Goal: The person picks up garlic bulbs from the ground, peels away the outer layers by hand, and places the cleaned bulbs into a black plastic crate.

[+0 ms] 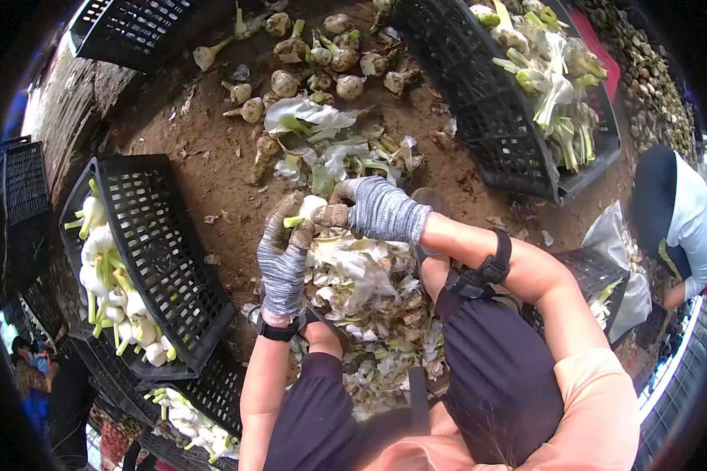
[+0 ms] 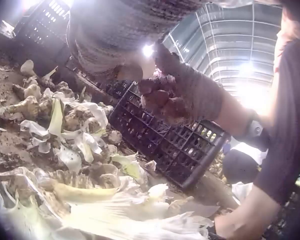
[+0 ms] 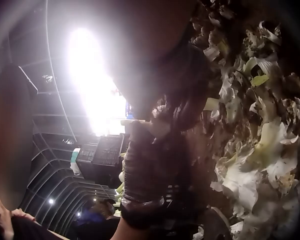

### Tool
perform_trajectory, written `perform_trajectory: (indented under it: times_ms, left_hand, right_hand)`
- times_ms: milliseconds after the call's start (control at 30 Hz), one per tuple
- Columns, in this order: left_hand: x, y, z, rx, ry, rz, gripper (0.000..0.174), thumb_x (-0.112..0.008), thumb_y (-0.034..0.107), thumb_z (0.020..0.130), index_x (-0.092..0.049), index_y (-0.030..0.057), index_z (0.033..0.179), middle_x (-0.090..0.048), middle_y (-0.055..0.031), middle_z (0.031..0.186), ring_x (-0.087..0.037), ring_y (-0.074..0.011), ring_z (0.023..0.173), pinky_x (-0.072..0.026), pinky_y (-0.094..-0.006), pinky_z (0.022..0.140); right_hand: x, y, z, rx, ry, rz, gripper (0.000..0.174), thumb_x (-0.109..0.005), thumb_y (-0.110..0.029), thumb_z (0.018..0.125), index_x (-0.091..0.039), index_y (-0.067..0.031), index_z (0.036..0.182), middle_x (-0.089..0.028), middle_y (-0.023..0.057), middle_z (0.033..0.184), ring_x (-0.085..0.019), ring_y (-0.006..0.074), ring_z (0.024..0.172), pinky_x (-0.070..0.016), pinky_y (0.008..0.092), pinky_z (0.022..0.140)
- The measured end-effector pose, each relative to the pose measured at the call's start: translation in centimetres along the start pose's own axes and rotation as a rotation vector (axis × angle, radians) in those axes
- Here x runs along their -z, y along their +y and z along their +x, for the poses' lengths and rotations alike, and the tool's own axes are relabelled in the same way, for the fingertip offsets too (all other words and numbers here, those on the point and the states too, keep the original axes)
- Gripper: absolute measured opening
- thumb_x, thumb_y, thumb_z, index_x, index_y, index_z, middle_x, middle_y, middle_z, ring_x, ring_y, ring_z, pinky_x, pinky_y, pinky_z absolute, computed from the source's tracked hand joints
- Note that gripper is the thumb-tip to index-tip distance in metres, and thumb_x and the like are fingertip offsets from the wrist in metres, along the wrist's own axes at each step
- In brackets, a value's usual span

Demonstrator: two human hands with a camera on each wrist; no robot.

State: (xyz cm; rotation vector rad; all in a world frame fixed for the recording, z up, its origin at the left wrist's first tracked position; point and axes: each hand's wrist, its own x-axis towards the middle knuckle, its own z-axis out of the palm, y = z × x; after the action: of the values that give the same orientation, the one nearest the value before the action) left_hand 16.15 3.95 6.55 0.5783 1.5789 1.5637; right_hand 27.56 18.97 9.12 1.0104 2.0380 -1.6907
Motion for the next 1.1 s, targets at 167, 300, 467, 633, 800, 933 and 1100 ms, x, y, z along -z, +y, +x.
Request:
perform_trajectory:
  times_ms: [167,300,467,633,800,933,1100]
  left_hand:
    - [0.1,0.6,-0.3,0.255,0.033,-0.136,0.034,-0.064,0.003,0.083,-0.055,0.0006,0.115,-0.06,-0.0067,0.105,-0.057,-0.0127,0.094,-0.0491,-0.0269,0.082]
    - [-0.8,0.7,-0.4,0.205,0.114,-0.189,0.028,-0.065,0.003,0.083,-0.056,0.0022,0.11,-0.061,-0.0049,0.101,-0.057,-0.0117,0.091,-0.0493,-0.0266,0.081]
    - [-1.1,-0.7,-0.7,-0.003,0.118,0.004,0.03,-0.066,-0.002,0.08,-0.055,0.0028,0.107,-0.059,-0.0062,0.106,-0.055,-0.0129,0.096,-0.0472,-0.0271,0.085]
    - [-1.1,0.3,-0.8,0.041,0.078,-0.171,0.03,-0.065,0.004,0.082,-0.054,0.0019,0.11,-0.056,-0.0136,0.118,-0.056,-0.0199,0.104,-0.0462,-0.0315,0.09]
    - [-0.5,0.3,-0.3,0.356,0.024,-0.838,0.046,-0.06,0.022,0.086,-0.045,-0.0028,0.122,-0.05,-0.019,0.126,-0.05,-0.0309,0.116,-0.0404,-0.0442,0.101]
    - [0.0,0.3,0.3,0.489,-0.016,-1.237,0.051,-0.061,0.017,0.081,-0.041,-0.005,0.123,-0.045,-0.0214,0.13,-0.045,-0.0345,0.12,-0.0356,-0.0495,0.105]
    - [0.6,-0.5,0.7,0.516,0.019,-1.283,0.056,-0.058,0.014,0.077,-0.039,-0.0068,0.125,-0.044,-0.021,0.132,-0.043,-0.0361,0.121,-0.032,-0.0499,0.107]
  right_hand:
    - [0.7,1.1,-0.6,0.06,-0.116,0.244,0.036,-0.057,-0.034,0.087,-0.061,-0.0016,0.103,-0.064,0.0126,0.079,-0.061,0.0138,0.068,-0.0501,0.0291,0.065]
    - [0.8,1.3,-0.8,0.078,-0.006,0.293,0.035,-0.063,-0.029,0.084,-0.057,-0.0025,0.107,-0.062,0.0069,0.09,-0.059,0.0125,0.08,-0.0496,0.0291,0.068]
    - [-0.2,-0.1,-1.5,0.379,0.302,-0.115,0.046,-0.066,-0.029,0.078,-0.052,0.0,0.111,-0.061,0.0181,0.094,-0.062,0.0275,0.085,-0.0481,0.0383,0.075]
    - [1.3,-0.3,-1.3,0.234,0.237,0.064,0.036,-0.068,-0.017,0.075,-0.055,0.0007,0.102,-0.062,0.011,0.086,-0.06,0.0174,0.079,-0.0497,0.0313,0.074]
    - [2.2,6.5,0.1,0.205,-0.178,-0.233,0.028,-0.066,-0.022,0.075,-0.064,-0.0072,0.099,-0.066,0.0145,0.087,-0.063,0.0279,0.082,-0.0499,0.0373,0.072]
    - [1.9,4.6,-0.8,0.171,-0.318,-0.609,0.037,-0.06,-0.03,0.082,-0.061,-0.0098,0.113,-0.062,0.018,0.098,-0.06,0.0336,0.095,-0.0473,0.0401,0.083]
    - [2.0,2.3,1.8,0.416,0.356,-0.368,0.054,-0.065,-0.032,0.079,-0.049,-0.0053,0.123,-0.058,0.022,0.105,-0.057,0.0358,0.099,-0.0463,0.0418,0.086]
